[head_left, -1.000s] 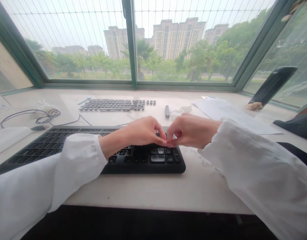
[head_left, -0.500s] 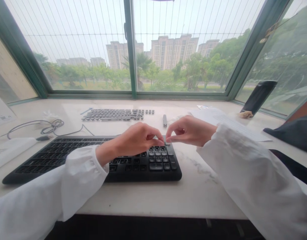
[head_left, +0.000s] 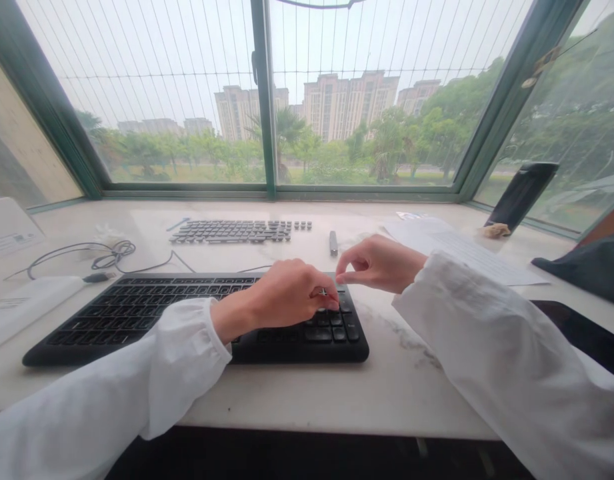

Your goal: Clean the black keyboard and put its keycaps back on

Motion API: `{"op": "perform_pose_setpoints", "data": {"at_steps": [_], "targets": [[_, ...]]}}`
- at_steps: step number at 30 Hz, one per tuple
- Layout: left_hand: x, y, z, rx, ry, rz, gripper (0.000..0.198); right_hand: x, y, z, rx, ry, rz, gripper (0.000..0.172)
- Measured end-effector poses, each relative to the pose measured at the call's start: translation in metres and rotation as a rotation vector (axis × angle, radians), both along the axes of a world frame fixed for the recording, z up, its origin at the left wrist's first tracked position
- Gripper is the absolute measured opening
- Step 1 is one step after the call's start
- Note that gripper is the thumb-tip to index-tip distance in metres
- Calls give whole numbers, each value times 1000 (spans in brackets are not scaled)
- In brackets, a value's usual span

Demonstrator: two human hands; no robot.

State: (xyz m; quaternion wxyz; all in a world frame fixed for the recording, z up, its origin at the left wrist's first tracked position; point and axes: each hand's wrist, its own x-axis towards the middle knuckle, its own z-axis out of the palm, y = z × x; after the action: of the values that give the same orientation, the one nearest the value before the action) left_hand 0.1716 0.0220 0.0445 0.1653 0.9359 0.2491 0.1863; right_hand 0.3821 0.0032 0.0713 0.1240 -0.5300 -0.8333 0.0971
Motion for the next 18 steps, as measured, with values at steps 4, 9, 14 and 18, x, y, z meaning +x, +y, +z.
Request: {"op": "perform_pose_setpoints", "data": {"at_steps": [4, 9, 14, 18], "targets": [[-8, 5, 9, -61, 2, -44, 17, 1, 0, -1, -3, -3, 4, 26], [-16, 10, 17, -77, 13, -70, 17, 4, 3, -5, 0, -12, 14, 25], [-23, 16, 22, -47, 134, -95, 12, 5, 6, -6, 1, -18, 17, 26], [-27, 17, 26, -90, 56, -74, 19, 6, 6, -7, 5, -17, 16, 26]]}}
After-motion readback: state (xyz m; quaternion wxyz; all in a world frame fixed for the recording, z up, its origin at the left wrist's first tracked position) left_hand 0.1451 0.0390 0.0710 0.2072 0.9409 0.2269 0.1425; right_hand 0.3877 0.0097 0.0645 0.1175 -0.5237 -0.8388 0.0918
